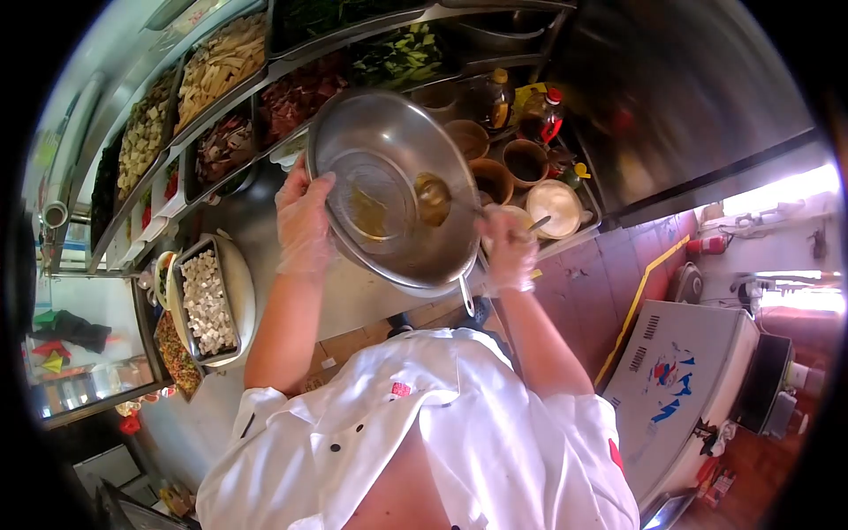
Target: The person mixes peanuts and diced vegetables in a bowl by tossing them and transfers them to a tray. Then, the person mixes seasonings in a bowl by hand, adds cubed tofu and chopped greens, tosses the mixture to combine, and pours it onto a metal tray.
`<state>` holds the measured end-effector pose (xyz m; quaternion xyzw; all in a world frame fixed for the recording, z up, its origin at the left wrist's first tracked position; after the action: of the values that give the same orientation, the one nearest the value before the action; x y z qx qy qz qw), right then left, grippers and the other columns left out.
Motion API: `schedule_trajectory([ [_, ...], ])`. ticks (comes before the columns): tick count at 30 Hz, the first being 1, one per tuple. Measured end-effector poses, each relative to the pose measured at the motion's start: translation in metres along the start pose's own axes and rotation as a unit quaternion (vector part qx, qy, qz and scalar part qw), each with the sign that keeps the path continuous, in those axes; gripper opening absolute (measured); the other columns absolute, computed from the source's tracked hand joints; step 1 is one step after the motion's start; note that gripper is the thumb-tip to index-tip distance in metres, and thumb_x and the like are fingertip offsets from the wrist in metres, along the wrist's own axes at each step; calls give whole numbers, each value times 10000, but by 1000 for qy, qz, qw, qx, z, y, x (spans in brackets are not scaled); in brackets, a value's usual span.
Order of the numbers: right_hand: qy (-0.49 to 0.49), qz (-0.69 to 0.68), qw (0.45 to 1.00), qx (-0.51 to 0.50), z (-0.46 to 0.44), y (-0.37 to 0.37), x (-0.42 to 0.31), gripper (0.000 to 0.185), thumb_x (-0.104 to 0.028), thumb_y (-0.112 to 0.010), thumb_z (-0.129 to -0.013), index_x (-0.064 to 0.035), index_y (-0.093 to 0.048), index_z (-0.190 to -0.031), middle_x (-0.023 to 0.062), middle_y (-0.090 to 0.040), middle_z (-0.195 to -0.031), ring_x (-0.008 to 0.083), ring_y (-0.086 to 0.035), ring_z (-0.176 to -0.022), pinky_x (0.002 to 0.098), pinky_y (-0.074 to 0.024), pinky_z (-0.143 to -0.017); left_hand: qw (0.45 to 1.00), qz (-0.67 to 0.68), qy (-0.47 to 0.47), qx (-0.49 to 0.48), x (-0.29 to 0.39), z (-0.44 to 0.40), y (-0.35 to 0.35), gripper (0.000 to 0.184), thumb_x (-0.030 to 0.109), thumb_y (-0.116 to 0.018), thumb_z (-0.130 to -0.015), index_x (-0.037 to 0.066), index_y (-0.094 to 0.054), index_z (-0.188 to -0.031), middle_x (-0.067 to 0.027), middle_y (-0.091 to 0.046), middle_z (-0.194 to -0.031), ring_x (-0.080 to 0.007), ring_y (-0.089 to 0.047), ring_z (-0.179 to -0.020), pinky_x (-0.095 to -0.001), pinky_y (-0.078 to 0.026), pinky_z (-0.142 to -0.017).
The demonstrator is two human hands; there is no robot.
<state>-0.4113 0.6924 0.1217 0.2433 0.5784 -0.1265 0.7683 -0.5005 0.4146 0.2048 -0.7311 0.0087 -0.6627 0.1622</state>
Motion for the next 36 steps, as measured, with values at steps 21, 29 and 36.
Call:
schedule_trajectory([
  [21, -9, 200, 976, 86, -110, 98, 133, 524, -328, -786, -843, -30, -641, -1249, 85, -668, -957, 167, -631, -819, 331, -528, -734, 995, 7, 99, 18, 5, 5, -5, 362, 16, -610, -898, 17, -619, -1260, -88, -671, -1192, -202, -636, -1066, -338, -506, -948],
  [29, 57, 154, 983, -77, -116, 84, 158, 296, -295, -682, -881, -34, -688, -1019, 130, -693, -810, 252, -645, -745, 355, -515, -735, 990, -34, 122, 58, 13, 7, -11, 338, 31, -679, -858, 28, -636, -1194, -68, -669, -1151, -195, -623, -1047, -331, -485, -961],
  [36, 214, 278, 912, -213, -73, 103, 109, 231, -132, -573, -924, -23, -681, -1097, 197, -696, -928, 337, -686, -850, 398, -542, -771, 991, -23, 114, 63, 14, 9, -14, 313, 43, -709, -847, 47, -627, -1149, -64, -662, -1138, -197, -615, -1040, -335, -472, -960],
])
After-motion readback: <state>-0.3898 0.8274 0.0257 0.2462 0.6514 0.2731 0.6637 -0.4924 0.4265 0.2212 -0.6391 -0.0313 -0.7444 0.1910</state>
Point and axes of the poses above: each hand's wrist, its own z-axis away from the middle knuckle, its own y-axis out of the back of the hand, x = y × z, the point moved 2 cm from there along -z, towards the middle knuckle
